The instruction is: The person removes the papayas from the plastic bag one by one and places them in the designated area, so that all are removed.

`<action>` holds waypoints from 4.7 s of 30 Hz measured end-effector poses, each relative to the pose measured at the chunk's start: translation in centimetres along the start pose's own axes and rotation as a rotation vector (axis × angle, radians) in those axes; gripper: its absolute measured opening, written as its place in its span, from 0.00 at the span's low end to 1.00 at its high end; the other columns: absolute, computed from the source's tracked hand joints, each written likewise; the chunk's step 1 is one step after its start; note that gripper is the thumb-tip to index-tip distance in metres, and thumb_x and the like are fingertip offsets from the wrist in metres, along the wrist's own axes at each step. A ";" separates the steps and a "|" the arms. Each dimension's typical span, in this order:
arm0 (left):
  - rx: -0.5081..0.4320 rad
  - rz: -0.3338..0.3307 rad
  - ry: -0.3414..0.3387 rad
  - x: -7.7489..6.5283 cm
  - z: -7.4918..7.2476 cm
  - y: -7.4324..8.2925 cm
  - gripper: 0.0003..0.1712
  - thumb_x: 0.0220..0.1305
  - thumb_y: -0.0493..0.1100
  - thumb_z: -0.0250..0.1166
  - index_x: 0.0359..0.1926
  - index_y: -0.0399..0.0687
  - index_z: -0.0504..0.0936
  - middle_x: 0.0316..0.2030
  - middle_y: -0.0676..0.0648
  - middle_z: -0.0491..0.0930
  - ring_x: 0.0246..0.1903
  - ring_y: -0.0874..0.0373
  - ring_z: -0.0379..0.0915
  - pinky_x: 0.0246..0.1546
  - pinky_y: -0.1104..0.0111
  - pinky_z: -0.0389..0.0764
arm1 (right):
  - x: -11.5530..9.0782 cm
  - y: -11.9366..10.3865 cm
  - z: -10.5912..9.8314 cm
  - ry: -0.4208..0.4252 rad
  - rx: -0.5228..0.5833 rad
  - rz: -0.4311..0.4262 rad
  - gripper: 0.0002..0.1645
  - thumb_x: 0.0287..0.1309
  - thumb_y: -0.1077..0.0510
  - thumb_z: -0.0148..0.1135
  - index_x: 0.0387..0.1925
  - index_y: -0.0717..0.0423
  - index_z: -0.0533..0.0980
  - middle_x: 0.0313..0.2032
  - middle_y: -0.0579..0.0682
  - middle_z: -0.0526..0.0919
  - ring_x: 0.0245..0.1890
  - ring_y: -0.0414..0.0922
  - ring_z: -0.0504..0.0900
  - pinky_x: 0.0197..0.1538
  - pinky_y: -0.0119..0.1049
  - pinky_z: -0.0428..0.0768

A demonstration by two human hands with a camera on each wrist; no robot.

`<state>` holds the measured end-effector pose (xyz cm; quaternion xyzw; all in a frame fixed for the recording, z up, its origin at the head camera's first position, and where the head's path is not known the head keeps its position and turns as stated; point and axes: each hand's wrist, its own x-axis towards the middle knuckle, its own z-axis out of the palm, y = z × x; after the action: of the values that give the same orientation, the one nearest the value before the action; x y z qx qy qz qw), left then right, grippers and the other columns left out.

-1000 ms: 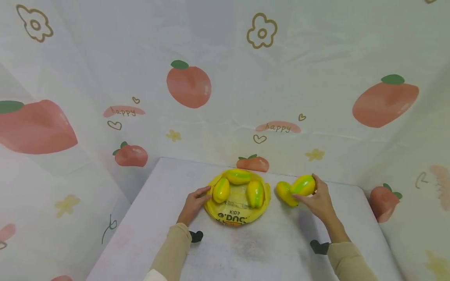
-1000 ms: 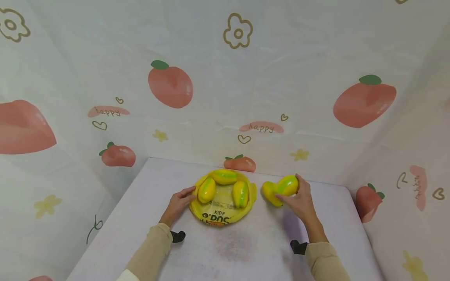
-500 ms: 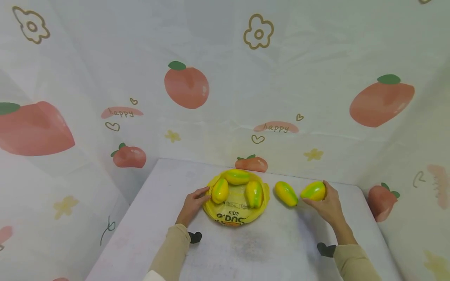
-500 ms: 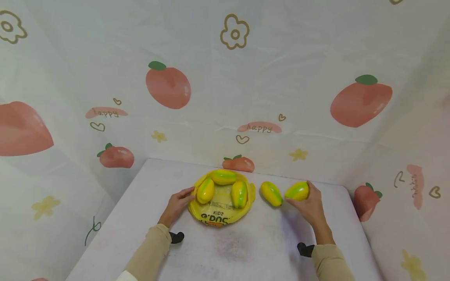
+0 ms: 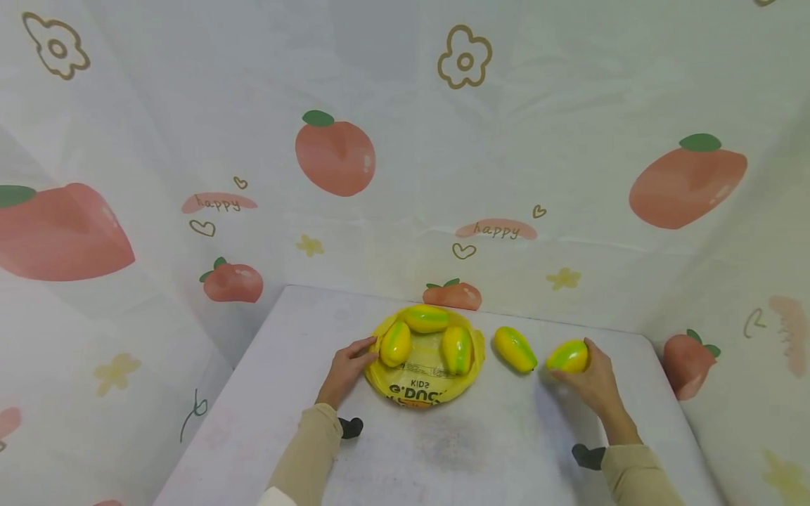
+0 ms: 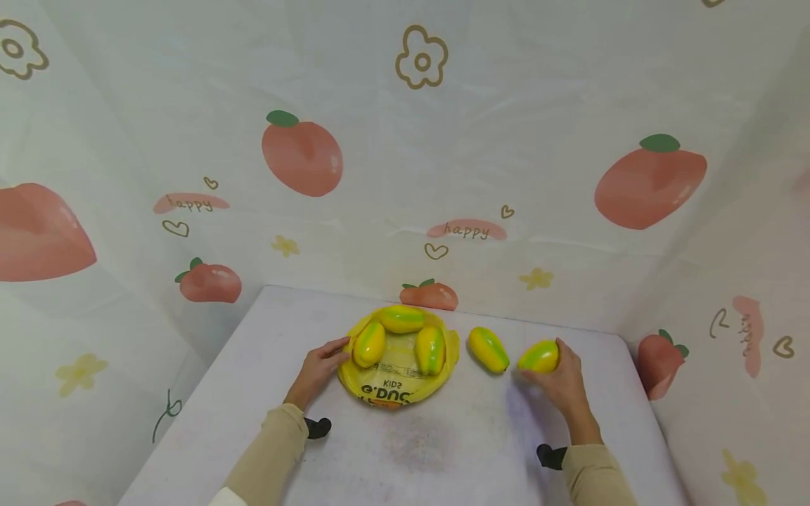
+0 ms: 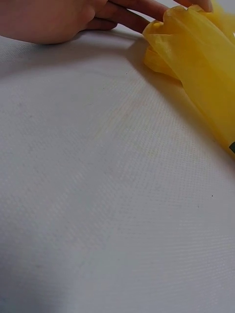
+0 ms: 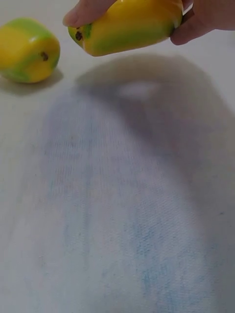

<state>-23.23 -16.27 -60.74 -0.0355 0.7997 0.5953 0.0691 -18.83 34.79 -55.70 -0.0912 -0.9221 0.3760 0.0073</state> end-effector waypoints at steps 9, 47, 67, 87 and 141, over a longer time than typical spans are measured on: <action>-0.002 0.001 -0.001 0.0 0.0 -0.1 0.26 0.66 0.50 0.69 0.64 0.55 0.81 0.70 0.47 0.75 0.77 0.45 0.60 0.80 0.49 0.58 | -0.3 0.4 0.4 -0.035 -0.024 0.031 0.70 0.53 0.50 0.77 0.77 0.75 0.40 0.73 0.81 0.50 0.71 0.74 0.53 0.74 0.72 0.58; -0.001 0.009 0.006 -0.2 0.1 0.2 0.25 0.67 0.49 0.68 0.64 0.54 0.81 0.70 0.46 0.75 0.77 0.45 0.59 0.80 0.49 0.58 | 0.0 0.2 1.1 -0.130 -0.003 0.028 0.76 0.53 0.44 0.76 0.78 0.71 0.32 0.75 0.81 0.42 0.75 0.76 0.46 0.76 0.73 0.50; -0.016 0.022 0.001 0.1 0.0 -0.4 0.25 0.66 0.50 0.69 0.63 0.55 0.82 0.68 0.47 0.77 0.76 0.46 0.61 0.80 0.51 0.59 | 0.4 -2.5 -0.9 -0.148 -0.203 0.044 0.69 0.63 0.29 0.59 0.80 0.65 0.34 0.75 0.81 0.35 0.72 0.83 0.42 0.69 0.83 0.51; -0.012 0.019 0.007 0.2 0.0 -0.5 0.24 0.66 0.48 0.69 0.63 0.55 0.82 0.68 0.47 0.77 0.75 0.47 0.63 0.79 0.52 0.62 | 0.1 -5.5 -0.1 -0.044 -0.489 -0.234 0.63 0.60 0.29 0.62 0.78 0.65 0.48 0.75 0.80 0.45 0.71 0.82 0.48 0.68 0.84 0.49; -0.042 0.017 0.000 0.2 0.0 -0.4 0.24 0.65 0.47 0.70 0.62 0.54 0.83 0.68 0.46 0.77 0.76 0.46 0.62 0.80 0.51 0.60 | 0.1 -14.7 4.9 -0.189 -0.560 -0.651 0.67 0.43 0.31 0.78 0.78 0.55 0.58 0.75 0.68 0.60 0.72 0.70 0.65 0.73 0.67 0.68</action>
<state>-23.37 -16.42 -61.15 -0.0302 0.7875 0.6124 0.0632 -21.67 21.11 -49.07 0.2405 -0.9657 0.0963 0.0158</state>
